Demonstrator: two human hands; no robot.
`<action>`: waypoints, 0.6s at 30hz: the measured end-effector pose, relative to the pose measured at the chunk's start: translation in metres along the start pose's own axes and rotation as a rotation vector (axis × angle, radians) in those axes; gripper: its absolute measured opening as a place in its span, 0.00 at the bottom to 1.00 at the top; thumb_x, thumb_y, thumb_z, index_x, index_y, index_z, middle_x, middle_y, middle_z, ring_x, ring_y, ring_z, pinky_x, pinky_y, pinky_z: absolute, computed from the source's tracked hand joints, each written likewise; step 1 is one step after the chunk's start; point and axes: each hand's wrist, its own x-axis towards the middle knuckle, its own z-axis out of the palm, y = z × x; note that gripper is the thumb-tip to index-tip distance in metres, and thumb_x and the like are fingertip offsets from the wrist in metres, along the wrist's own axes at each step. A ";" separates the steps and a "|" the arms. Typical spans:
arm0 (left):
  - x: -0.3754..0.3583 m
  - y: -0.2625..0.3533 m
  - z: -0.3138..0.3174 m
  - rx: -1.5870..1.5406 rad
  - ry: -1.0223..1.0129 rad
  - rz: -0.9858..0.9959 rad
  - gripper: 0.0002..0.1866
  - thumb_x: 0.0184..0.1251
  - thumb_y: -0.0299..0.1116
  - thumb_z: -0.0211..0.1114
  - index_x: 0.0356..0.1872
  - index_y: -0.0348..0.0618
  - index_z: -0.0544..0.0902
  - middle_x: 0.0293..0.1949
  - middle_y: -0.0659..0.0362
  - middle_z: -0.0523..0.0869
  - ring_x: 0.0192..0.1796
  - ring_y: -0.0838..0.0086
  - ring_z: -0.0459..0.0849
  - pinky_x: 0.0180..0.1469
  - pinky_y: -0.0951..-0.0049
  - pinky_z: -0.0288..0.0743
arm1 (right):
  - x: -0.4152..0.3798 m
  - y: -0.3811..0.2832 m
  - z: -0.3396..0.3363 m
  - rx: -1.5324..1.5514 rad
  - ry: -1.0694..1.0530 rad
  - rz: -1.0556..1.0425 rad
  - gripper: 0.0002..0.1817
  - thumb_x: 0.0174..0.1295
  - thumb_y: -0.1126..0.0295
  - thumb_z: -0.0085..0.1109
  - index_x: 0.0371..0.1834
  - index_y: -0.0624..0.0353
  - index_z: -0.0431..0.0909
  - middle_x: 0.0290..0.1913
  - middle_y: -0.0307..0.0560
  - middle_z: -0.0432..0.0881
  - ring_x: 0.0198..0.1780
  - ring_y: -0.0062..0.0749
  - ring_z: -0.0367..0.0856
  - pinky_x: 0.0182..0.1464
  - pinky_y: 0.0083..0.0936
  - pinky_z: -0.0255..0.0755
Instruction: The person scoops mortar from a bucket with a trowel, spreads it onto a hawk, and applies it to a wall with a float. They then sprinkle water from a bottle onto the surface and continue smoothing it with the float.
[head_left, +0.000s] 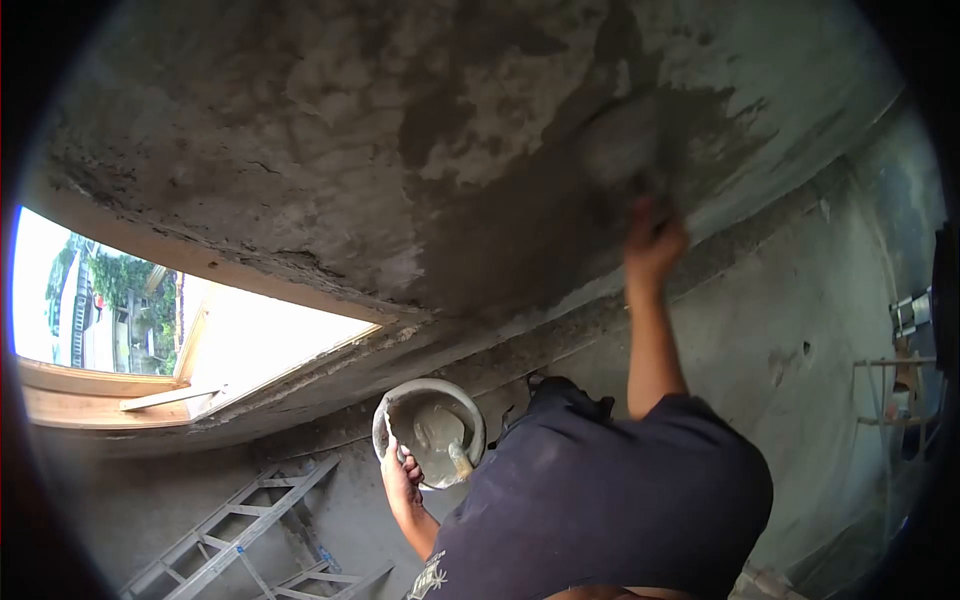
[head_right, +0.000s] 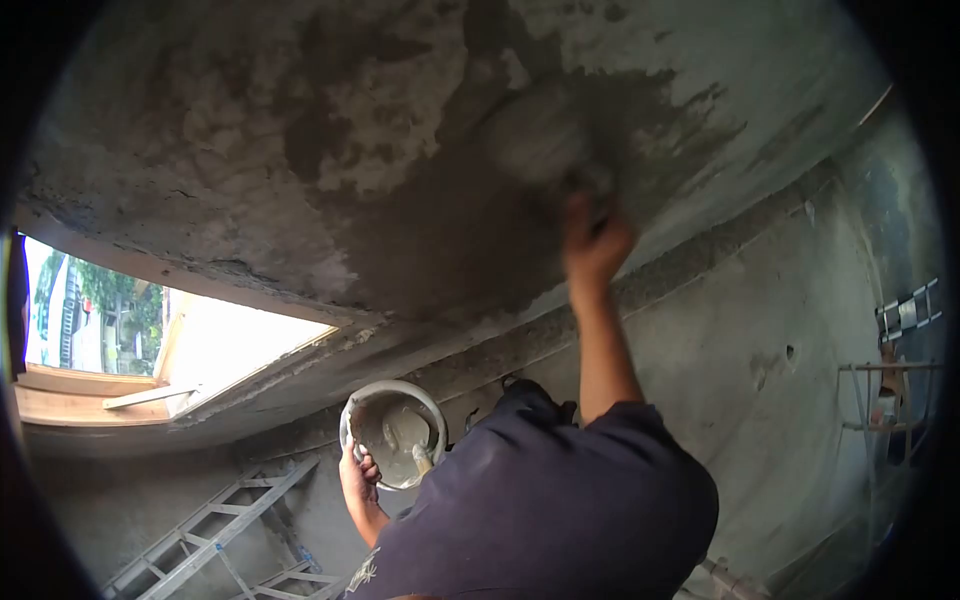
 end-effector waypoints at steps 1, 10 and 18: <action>0.000 0.003 0.001 0.010 0.012 -0.005 0.17 0.66 0.51 0.53 0.27 0.49 0.69 0.11 0.71 0.58 0.10 0.85 0.53 0.13 0.82 0.43 | 0.031 -0.014 -0.007 0.059 0.141 0.083 0.16 0.60 0.61 0.61 0.25 0.65 0.78 0.17 0.46 0.76 0.19 0.25 0.69 0.23 0.27 0.64; 0.010 0.007 0.024 0.032 -0.006 0.041 0.19 0.63 0.53 0.57 0.25 0.50 0.70 0.11 0.73 0.58 0.10 0.86 0.54 0.13 0.82 0.44 | -0.170 0.072 0.031 -0.149 -0.577 -0.376 0.21 0.45 0.48 0.68 0.19 0.56 0.77 0.17 0.46 0.77 0.20 0.41 0.78 0.22 0.31 0.70; 0.000 0.012 0.035 0.176 -0.076 -0.003 0.18 0.65 0.51 0.54 0.25 0.50 0.70 0.11 0.73 0.60 0.10 0.86 0.53 0.14 0.80 0.42 | -0.002 0.114 -0.105 -0.142 0.040 -0.229 0.15 0.58 0.60 0.62 0.31 0.65 0.80 0.26 0.52 0.82 0.27 0.43 0.82 0.29 0.29 0.73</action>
